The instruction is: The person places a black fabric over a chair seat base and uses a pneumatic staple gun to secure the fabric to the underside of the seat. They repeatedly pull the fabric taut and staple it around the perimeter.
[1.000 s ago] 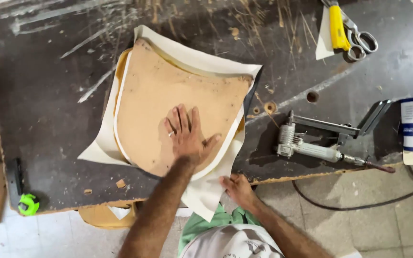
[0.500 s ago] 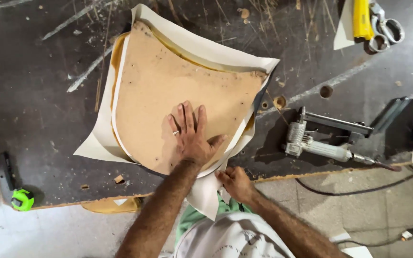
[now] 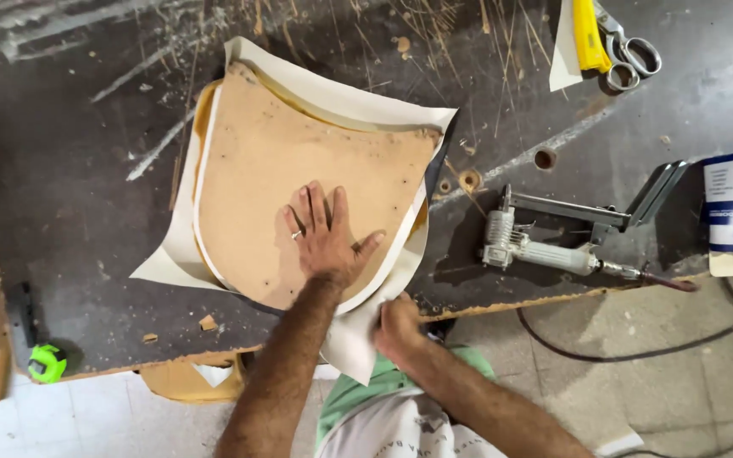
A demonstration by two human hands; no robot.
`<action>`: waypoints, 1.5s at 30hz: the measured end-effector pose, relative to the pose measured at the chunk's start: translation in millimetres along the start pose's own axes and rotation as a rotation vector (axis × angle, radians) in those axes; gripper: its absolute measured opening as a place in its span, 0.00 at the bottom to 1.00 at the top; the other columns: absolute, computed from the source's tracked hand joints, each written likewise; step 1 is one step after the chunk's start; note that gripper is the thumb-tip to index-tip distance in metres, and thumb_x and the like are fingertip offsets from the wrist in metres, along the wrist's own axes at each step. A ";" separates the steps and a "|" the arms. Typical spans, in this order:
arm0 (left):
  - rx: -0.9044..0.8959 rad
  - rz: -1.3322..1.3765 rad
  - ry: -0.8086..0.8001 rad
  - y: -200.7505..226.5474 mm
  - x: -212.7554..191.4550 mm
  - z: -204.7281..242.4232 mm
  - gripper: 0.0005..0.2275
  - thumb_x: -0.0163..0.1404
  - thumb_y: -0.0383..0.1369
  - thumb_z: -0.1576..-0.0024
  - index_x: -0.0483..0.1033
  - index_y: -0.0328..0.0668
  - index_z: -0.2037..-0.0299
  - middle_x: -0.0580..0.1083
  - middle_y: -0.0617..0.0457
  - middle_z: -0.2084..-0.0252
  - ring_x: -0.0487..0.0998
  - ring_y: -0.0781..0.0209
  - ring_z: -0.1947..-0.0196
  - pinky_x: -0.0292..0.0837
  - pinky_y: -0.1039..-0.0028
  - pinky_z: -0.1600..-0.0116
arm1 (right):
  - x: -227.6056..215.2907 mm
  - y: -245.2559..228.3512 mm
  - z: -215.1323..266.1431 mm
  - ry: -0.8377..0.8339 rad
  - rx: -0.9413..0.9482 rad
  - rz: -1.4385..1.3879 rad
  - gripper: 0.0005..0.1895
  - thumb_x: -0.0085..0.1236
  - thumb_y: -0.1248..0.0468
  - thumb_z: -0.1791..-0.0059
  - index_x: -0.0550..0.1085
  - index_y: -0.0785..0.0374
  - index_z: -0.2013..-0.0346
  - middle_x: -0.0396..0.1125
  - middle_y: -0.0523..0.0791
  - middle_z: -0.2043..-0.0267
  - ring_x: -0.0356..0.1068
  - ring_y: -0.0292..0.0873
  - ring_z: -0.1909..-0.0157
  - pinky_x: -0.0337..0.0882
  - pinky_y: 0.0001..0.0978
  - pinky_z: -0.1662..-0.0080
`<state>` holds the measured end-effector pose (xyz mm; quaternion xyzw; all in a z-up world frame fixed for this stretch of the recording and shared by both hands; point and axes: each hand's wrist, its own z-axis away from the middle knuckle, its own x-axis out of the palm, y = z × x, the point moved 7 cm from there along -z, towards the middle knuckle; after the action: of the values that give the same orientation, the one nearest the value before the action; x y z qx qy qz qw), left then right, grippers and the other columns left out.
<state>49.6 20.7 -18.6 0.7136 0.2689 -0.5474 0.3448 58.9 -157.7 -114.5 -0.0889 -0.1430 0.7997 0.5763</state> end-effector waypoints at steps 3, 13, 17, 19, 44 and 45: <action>-0.032 0.009 -0.105 -2.1 -2.3 0.1 0.46 0.47 0.68 0.50 0.57 0.46 0.27 0.48 0.32 0.23 0.42 0.37 0.21 0.25 0.38 0.23 | -4.2 34.8 -33.0 0.004 0.043 -0.320 0.28 0.44 0.65 0.52 0.69 0.69 0.38 0.67 0.61 0.39 0.66 0.63 0.36 0.61 0.60 0.34; -0.092 -0.018 -0.202 -3.5 14.6 10.5 0.47 0.49 0.66 0.51 0.53 0.49 0.25 0.44 0.34 0.22 0.38 0.40 0.21 0.22 0.43 0.23 | -22.4 20.3 -18.4 -0.252 -0.059 -0.173 0.21 0.65 0.66 0.60 0.77 0.68 0.53 0.73 0.56 0.63 0.75 0.53 0.60 0.75 0.52 0.55; -0.029 -0.029 -0.084 5.0 9.6 10.3 0.46 0.52 0.64 0.52 0.56 0.46 0.26 0.46 0.32 0.23 0.41 0.35 0.22 0.27 0.40 0.23 | -39.5 26.7 -39.8 -0.236 -0.160 0.141 0.14 0.64 0.61 0.57 0.76 0.67 0.61 0.66 0.50 0.77 0.66 0.45 0.79 0.71 0.42 0.76; -0.010 -0.022 -0.025 1.6 16.5 21.2 0.47 0.56 0.61 0.54 0.57 0.44 0.27 0.47 0.30 0.24 0.43 0.33 0.23 0.29 0.38 0.24 | -56.9 43.3 -49.8 -0.275 -0.120 0.296 0.12 0.62 0.61 0.55 0.72 0.67 0.75 0.60 0.48 0.85 0.59 0.42 0.87 0.62 0.37 0.82; 0.076 0.325 0.093 -13.3 5.8 21.0 0.18 0.46 0.43 0.41 0.77 0.55 0.43 0.66 0.52 0.30 0.54 0.46 0.24 0.28 0.34 0.25 | 27.7 -39.9 -40.0 -0.129 0.136 0.910 0.07 0.57 0.67 0.54 0.75 0.70 0.72 0.67 0.51 0.84 0.61 0.44 0.86 0.64 0.29 0.84; 0.069 0.331 0.098 -17.1 -1.9 23.0 0.18 0.46 0.43 0.41 0.77 0.55 0.43 0.66 0.52 0.30 0.54 0.46 0.24 0.28 0.34 0.25 | 25.2 -39.4 -39.8 -0.124 0.132 0.918 0.07 0.57 0.67 0.54 0.75 0.70 0.72 0.67 0.51 0.84 0.61 0.44 0.86 0.64 0.29 0.84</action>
<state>22.4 13.2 -23.9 0.7854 0.1452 -0.4564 0.3920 98.3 -117.1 -138.5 -0.0584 -0.0717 0.9831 0.1578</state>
